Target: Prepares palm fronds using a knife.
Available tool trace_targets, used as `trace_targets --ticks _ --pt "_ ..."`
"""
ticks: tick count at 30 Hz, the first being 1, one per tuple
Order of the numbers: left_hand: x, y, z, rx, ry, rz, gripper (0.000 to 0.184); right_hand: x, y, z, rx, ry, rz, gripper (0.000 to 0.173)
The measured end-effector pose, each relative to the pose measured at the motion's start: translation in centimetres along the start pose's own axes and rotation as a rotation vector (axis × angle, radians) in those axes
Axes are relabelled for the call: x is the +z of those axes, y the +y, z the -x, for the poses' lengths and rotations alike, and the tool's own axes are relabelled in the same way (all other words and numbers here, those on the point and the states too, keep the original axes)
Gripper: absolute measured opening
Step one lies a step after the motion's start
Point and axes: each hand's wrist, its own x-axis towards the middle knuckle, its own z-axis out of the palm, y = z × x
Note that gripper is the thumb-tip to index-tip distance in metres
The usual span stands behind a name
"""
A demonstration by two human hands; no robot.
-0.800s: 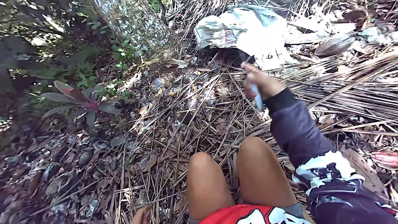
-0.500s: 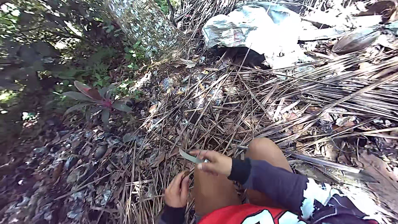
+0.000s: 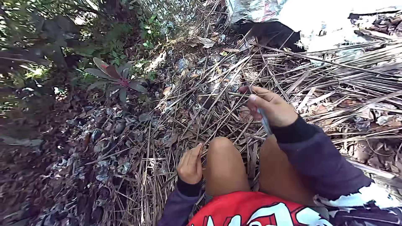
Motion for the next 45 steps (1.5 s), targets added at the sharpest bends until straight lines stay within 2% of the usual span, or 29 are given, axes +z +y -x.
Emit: trace_targets --ticks 2,5,6,8,11,13,15,17,20,22,24,27,29,32,33,35,38,43,45 --pt "0.3 0.3 -0.3 -0.028 -0.011 -0.004 0.027 2.2 0.8 1.4 0.062 -0.075 0.021 0.041" --pt "0.8 0.8 -1.1 -0.034 0.019 0.007 0.026 6.9 3.3 4.0 0.272 -0.409 0.073 0.047" --pt "0.8 0.7 -1.1 -0.024 0.027 0.009 0.026 7.3 3.6 4.1 0.27 -0.432 0.061 0.047" --pt "0.3 -0.3 -0.2 0.0 0.023 0.0 0.027 5.5 2.0 2.9 0.184 -0.292 0.02 0.04" --pt "-0.9 -2.5 2.7 0.035 0.004 -0.031 0.026 -1.5 -0.8 -1.3 -0.073 -0.016 -0.004 0.036" --pt "-1.5 -3.3 4.2 0.038 -0.015 -0.032 0.025 -5.4 -2.4 -3.2 -0.179 0.126 -0.005 0.035" --pt "-1.5 -3.2 4.7 0.02 -0.015 -0.041 0.026 -5.9 -3.2 -3.5 -0.196 0.201 -0.035 0.035" --pt "-0.9 -2.6 4.1 -0.011 -0.012 -0.05 0.028 -2.5 -2.0 -1.7 -0.103 0.137 -0.034 0.042" --pt "0.2 -1.3 2.0 -0.043 0.005 -0.034 0.028 5.4 3.0 2.7 0.218 -0.297 -0.037 0.047" --pt "0.5 -1.0 1.4 -0.04 0.028 -0.018 0.027 7.7 4.7 3.8 0.302 -0.486 -0.018 0.048" --pt "0.0 -1.7 2.3 -0.032 0.033 -0.023 0.027 6.0 3.3 3.0 0.247 -0.378 -0.019 0.042" --pt "-1.2 -4.0 5.1 -0.03 0.025 -0.069 0.027 -0.2 0.2 -0.3 0.005 -0.115 -0.101 0.041" --pt "-1.6 -4.1 6.3 -0.101 -0.068 -0.003 0.038 -2.6 -0.7 -1.4 -0.109 -0.08 -0.135 0.039" --pt "-1.3 -1.5 4.8 -0.271 -0.208 0.277 0.062 -1.7 -0.1 -0.4 -0.127 -0.16 -0.139 0.039" --pt "-1.1 -0.2 3.7 -0.327 -0.228 0.398 0.059 -1.0 0.5 0.3 -0.104 -0.18 -0.141 0.042" --pt "-0.8 2.1 1.6 -0.414 -0.231 0.593 0.04 0.5 1.6 1.7 -0.029 -0.225 -0.133 0.043" --pt "-0.7 4.3 -0.9 -0.465 -0.223 0.759 0.021 2.4 2.5 4.2 0.059 -0.336 -0.111 0.045" --pt "-0.8 4.9 -1.9 -0.459 -0.264 0.98 0.017 4.3 2.6 7.0 0.069 -0.52 -0.118 0.043" --pt "-1.1 4.4 -1.5 -0.422 -0.279 0.971 0.02 3.1 1.7 6.4 0.058 -0.463 -0.104 0.042"
